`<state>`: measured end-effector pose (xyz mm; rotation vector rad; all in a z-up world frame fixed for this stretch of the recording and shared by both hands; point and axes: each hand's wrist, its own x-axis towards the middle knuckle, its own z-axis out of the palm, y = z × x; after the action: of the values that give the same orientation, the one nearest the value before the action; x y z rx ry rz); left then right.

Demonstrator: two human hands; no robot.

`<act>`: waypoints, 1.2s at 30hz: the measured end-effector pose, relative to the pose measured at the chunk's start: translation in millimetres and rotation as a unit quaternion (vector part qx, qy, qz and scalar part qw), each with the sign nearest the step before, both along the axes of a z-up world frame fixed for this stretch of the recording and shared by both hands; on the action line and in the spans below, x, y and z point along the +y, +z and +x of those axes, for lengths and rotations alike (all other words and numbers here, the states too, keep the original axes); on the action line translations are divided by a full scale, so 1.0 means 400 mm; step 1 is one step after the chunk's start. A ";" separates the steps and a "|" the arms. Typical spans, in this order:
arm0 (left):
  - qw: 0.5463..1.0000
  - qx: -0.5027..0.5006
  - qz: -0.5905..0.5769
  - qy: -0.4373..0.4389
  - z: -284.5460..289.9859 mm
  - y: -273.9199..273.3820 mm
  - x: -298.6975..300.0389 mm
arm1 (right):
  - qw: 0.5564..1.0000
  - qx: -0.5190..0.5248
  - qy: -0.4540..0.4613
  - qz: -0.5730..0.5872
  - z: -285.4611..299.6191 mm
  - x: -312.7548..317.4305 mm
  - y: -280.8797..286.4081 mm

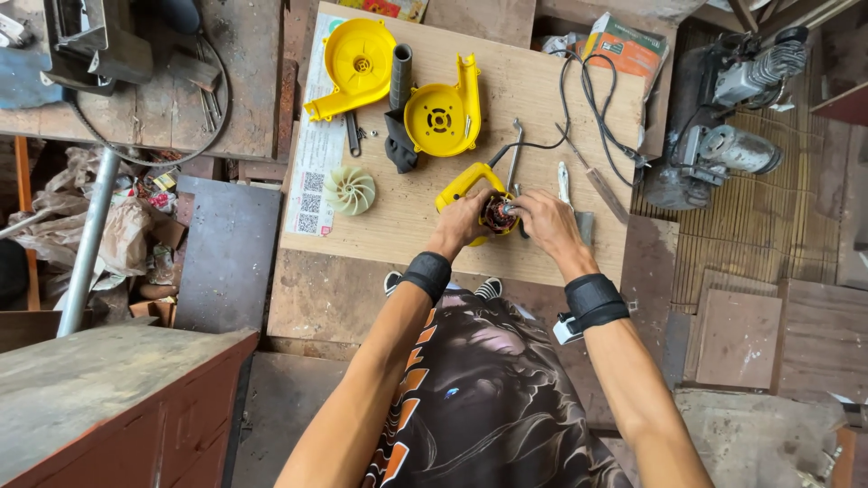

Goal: The person disassembles a yellow electric blower on a workbench, removing its motor armature and internal components by hand. They handle the armature, carbon brushes, and housing parts, and use a brush to clean debris from the tool's interior.

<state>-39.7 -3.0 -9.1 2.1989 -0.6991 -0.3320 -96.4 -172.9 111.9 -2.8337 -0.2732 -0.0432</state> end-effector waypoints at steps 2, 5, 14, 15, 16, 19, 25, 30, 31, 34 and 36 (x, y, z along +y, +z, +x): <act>1.000 0.003 0.001 0.007 -0.005 0.002 -0.003 | 1.000 -0.007 -0.001 -0.007 -0.004 -0.002 -0.011; 1.000 0.005 -0.006 0.017 -0.007 -0.006 -0.004 | 1.000 -0.002 -0.003 -0.010 -0.005 -0.007 -0.022; 1.000 0.014 -0.006 0.005 -0.010 -0.011 -0.005 | 0.997 0.058 0.024 -0.038 0.001 0.029 0.043; 1.000 -0.007 -0.019 0.010 -0.006 -0.026 -0.009 | 0.998 0.032 0.031 -0.048 0.007 0.021 0.027; 1.000 -0.006 -0.019 0.013 -0.003 -0.025 -0.010 | 0.998 0.033 0.033 -0.048 0.015 0.020 0.021; 1.000 -0.014 -0.009 0.026 -0.012 -0.022 -0.011 | 0.987 0.026 0.068 -0.142 0.014 0.021 0.008; 0.999 -0.024 -0.016 0.016 -0.012 0.000 -0.006 | 0.953 -0.048 0.129 -0.271 0.024 0.007 -0.006; 1.000 0.018 0.020 0.010 -0.004 0.016 -0.006 | 0.970 0.007 0.110 -0.217 0.040 0.005 0.002; 1.000 0.017 0.020 0.009 -0.006 0.017 -0.004 | 0.970 0.006 0.108 -0.218 0.039 0.004 -0.002; 1.000 0.008 -0.016 0.012 -0.007 0.017 0.002 | 0.980 0.049 0.077 -0.177 0.040 0.002 -0.019; 0.999 0.028 0.007 0.014 -0.005 0.009 -0.003 | 0.988 0.033 0.075 -0.130 0.037 -0.008 -0.036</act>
<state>-41.8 -4.2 -5.6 2.2026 -0.6357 -0.3832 -81.7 -176.1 97.6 -3.0545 -0.5097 0.1274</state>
